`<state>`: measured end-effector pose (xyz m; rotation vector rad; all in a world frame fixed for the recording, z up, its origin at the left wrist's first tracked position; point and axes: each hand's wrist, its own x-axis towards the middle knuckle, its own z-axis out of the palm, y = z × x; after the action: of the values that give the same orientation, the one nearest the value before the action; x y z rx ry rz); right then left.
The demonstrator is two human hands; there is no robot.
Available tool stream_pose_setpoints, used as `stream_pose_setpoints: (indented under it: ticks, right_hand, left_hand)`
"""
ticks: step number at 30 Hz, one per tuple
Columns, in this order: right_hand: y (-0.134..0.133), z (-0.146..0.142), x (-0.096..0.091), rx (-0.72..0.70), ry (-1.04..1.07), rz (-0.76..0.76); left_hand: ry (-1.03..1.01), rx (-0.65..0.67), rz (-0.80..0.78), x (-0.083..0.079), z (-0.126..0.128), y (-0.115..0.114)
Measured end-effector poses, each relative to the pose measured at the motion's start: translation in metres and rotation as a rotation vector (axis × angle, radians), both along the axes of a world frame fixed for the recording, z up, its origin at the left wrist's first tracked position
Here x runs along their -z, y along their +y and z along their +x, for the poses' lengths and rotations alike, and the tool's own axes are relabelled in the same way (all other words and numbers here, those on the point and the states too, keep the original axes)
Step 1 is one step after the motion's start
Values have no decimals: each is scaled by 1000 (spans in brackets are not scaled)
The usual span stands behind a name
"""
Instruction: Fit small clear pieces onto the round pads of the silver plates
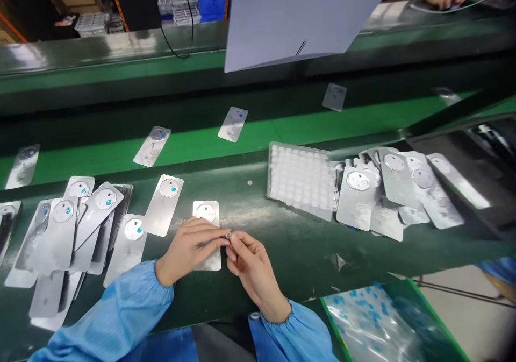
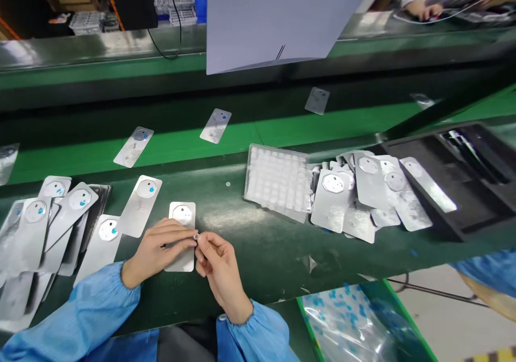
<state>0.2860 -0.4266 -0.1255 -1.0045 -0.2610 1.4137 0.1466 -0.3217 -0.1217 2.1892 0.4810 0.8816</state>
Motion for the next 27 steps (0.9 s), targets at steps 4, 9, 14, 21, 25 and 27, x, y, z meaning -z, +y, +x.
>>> stream_pose_setpoints:
  ticks: [4, 9, 14, 21, 25, 27]
  right_hand:
    - [0, 3, 3, -42, -92, -38]
    - [4, 22, 4, -146, -354, -36]
    - [10, 38, 2, -115, -484, -51]
    - [8, 27, 10, -86, -728, -74]
    - [4, 18, 11, -71, -865, -98]
    - [3, 17, 11, -80, -924, -104]
  left_hand:
    - [-44, 42, -92, 4, -1, 1]
    - [158, 111, -45, -3, -8, 17]
    - [585, -114, 164, -3, -6, 43]
    - [496, -98, -336, -8, -1, 20]
    - [307, -72, -802, 0, -1, 2]
    - [263, -68, -862, 5, -1, -1]
